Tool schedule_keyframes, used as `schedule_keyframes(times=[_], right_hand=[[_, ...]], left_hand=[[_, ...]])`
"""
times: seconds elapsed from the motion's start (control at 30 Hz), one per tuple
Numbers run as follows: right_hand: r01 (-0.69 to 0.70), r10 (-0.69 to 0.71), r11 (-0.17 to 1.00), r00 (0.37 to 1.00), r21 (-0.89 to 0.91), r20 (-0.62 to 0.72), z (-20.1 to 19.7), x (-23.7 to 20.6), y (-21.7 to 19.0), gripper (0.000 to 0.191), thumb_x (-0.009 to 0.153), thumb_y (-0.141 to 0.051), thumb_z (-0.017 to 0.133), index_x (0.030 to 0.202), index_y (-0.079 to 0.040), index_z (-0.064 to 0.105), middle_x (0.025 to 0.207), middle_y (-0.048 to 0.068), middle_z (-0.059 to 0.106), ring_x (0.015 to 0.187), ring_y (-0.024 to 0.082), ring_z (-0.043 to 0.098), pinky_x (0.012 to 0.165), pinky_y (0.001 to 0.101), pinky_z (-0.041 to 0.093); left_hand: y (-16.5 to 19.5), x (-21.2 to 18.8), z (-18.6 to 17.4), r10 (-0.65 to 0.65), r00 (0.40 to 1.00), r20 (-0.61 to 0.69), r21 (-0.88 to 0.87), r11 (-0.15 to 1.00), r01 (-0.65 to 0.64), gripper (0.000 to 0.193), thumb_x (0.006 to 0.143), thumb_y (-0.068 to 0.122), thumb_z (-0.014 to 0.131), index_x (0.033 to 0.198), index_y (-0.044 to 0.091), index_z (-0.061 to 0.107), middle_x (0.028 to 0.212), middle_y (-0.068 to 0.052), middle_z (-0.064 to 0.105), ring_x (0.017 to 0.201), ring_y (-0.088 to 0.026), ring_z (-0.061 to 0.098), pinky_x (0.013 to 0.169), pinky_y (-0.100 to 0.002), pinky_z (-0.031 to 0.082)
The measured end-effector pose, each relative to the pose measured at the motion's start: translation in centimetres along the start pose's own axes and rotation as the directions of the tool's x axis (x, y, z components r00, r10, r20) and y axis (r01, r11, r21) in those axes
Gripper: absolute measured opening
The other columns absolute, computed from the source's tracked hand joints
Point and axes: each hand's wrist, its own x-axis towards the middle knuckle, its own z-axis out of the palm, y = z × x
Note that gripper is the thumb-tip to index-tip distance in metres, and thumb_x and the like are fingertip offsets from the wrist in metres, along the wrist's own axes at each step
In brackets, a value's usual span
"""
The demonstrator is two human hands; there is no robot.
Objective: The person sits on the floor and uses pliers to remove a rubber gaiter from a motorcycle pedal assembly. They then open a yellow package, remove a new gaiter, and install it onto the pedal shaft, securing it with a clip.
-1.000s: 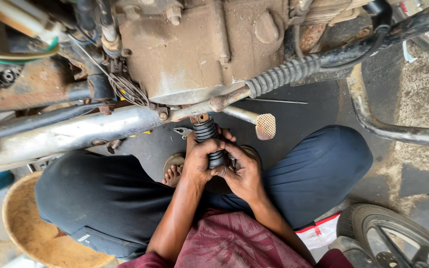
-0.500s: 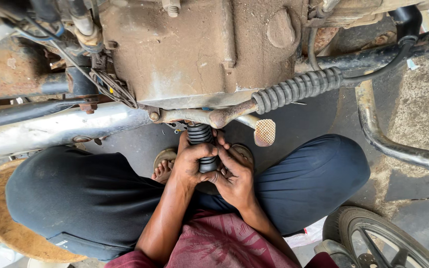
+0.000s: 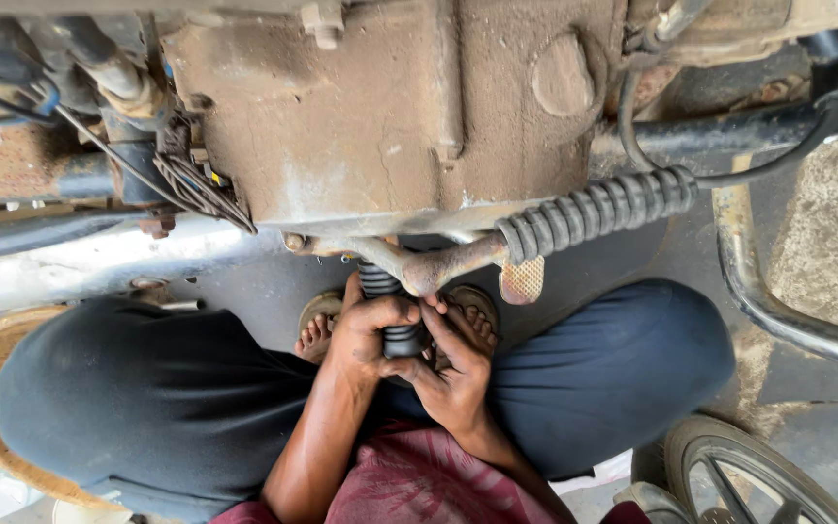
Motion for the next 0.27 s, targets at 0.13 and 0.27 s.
schedule_keyframes(times=[0.13,0.27], right_hand=[[0.047,-0.047,0.998,0.999,0.033,-0.012,0.14,0.0,0.09,0.077,0.079,-0.033,0.089,0.137,0.01,0.061,0.135,0.019,0.068,0.124,0.028,0.067,0.107,0.0381,0.053],[0.037,-0.036,0.996,0.999,0.08,-0.01,0.55,-0.27,0.42,0.078,0.082,-0.032,0.088,0.14,0.01,0.058,0.142,0.021,0.064,0.132,0.03,0.063,0.114,0.0379,0.049]], left_hand=[[0.08,-0.05,0.21,0.003,0.999,-0.037,0.037,0.999,-0.001,0.033,0.065,-0.004,0.062,0.097,-0.008,0.067,0.087,-0.02,0.071,0.081,-0.031,0.07,0.078,-0.041,0.061],[0.04,-0.11,-0.53,-0.003,1.0,-0.002,0.049,0.999,0.003,0.037,0.066,-0.005,0.062,0.102,-0.011,0.064,0.09,-0.02,0.071,0.086,-0.032,0.071,0.08,-0.043,0.06]])
